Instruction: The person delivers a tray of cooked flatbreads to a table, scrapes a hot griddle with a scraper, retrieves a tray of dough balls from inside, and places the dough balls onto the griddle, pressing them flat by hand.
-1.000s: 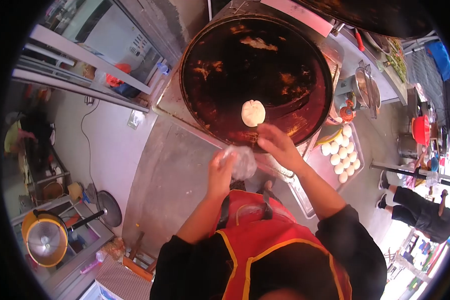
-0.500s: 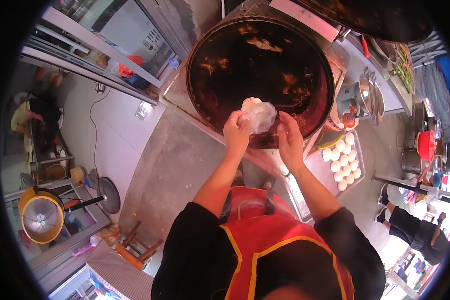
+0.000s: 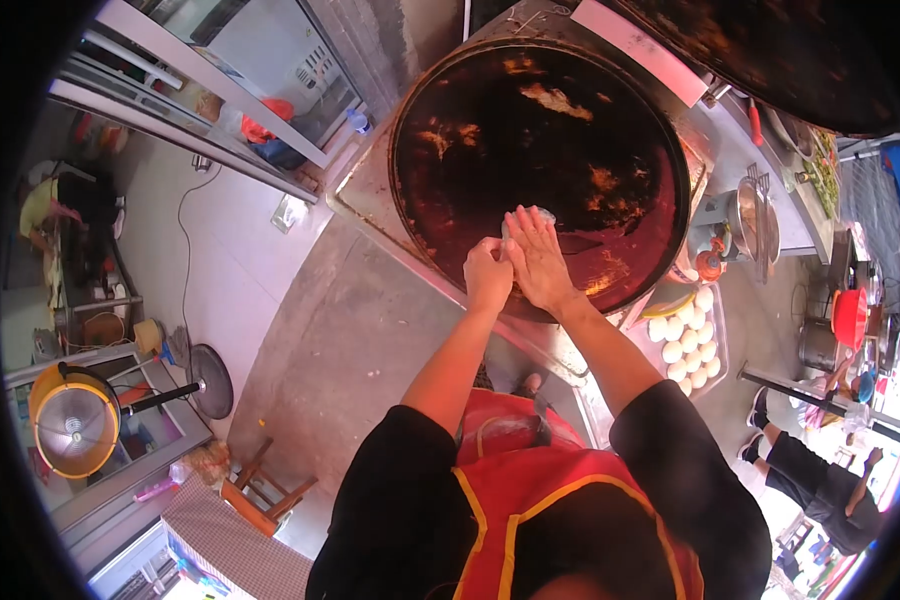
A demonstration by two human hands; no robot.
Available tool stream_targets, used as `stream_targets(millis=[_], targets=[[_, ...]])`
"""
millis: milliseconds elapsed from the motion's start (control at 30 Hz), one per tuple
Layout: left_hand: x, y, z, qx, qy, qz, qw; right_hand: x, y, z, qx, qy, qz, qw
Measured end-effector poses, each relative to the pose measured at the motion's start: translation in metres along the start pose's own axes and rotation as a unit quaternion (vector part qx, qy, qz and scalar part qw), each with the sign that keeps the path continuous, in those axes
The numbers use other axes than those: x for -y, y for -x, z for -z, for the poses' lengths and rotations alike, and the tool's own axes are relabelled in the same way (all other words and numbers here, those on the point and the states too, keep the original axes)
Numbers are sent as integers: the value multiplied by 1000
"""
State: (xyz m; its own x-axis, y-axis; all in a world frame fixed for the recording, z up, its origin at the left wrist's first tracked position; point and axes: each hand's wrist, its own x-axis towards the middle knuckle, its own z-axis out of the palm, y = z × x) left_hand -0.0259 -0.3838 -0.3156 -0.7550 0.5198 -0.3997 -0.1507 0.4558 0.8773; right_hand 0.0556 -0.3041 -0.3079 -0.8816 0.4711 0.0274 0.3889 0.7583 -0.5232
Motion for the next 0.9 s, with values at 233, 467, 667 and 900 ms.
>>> stream_targets(millis=[233,467,667,900], targets=[[1,3,8,21,-149,-84,985,-8,1,-11,11,96,37,995],[-14,7,6,48,-289,-67,954,-17,5,-18,25,140,60,988],[-20,7,6,42,-295,-107,949,-18,3,-6,21,201,9,979],[-19,8,4,62,-348,-95,931,-15,7,-7,11,175,19,984]])
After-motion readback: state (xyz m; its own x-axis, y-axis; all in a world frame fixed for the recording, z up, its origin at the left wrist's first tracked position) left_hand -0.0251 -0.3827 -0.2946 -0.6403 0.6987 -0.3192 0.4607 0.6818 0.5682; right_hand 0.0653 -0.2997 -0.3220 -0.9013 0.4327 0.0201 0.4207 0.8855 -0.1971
